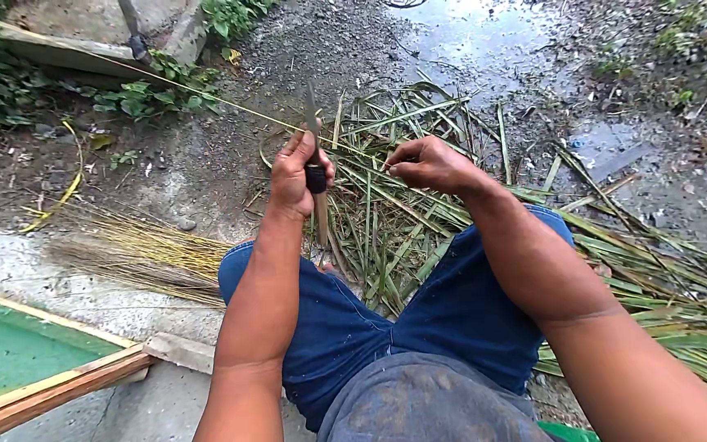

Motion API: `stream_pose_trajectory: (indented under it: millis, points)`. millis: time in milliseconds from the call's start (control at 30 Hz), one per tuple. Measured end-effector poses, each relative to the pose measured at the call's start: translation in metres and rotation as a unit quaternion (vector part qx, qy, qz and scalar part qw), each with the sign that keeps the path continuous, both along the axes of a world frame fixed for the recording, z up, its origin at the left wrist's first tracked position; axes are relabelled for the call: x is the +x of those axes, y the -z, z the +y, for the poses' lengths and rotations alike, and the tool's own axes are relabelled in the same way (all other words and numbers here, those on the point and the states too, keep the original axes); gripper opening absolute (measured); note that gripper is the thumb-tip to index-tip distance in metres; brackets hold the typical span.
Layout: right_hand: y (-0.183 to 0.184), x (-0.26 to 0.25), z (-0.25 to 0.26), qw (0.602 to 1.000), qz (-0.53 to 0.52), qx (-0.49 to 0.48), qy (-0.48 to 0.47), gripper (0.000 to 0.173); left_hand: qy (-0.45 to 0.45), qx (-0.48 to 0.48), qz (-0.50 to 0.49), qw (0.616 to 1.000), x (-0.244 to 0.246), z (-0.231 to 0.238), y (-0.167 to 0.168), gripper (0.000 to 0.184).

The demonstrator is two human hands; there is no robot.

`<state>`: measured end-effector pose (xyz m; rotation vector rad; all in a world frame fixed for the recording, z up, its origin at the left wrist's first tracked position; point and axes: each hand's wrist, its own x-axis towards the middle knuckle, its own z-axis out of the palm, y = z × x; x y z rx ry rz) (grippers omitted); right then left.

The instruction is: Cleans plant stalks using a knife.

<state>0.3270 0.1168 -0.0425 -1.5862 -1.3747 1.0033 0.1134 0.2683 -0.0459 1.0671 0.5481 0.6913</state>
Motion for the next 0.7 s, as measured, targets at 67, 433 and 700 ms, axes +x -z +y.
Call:
stream_pose_trajectory:
  millis: [67,433,700]
  points:
    - [-0.001,0.001,-0.001,1.000,0.003,0.009,0.010,0.013,-0.012,0.001,-0.004,1.000,0.000,0.000,0.000,0.033]
    - [0.000,-0.002,-0.001,0.998,-0.012,0.056,0.019,0.012,0.012,-0.014,-0.002,1.000,0.001,0.009,0.003,0.034]
    - [0.004,-0.009,0.005,0.997,-0.022,0.064,0.034,0.014,0.092,-0.004,0.071,0.993,0.019,-0.035,0.008,0.035]
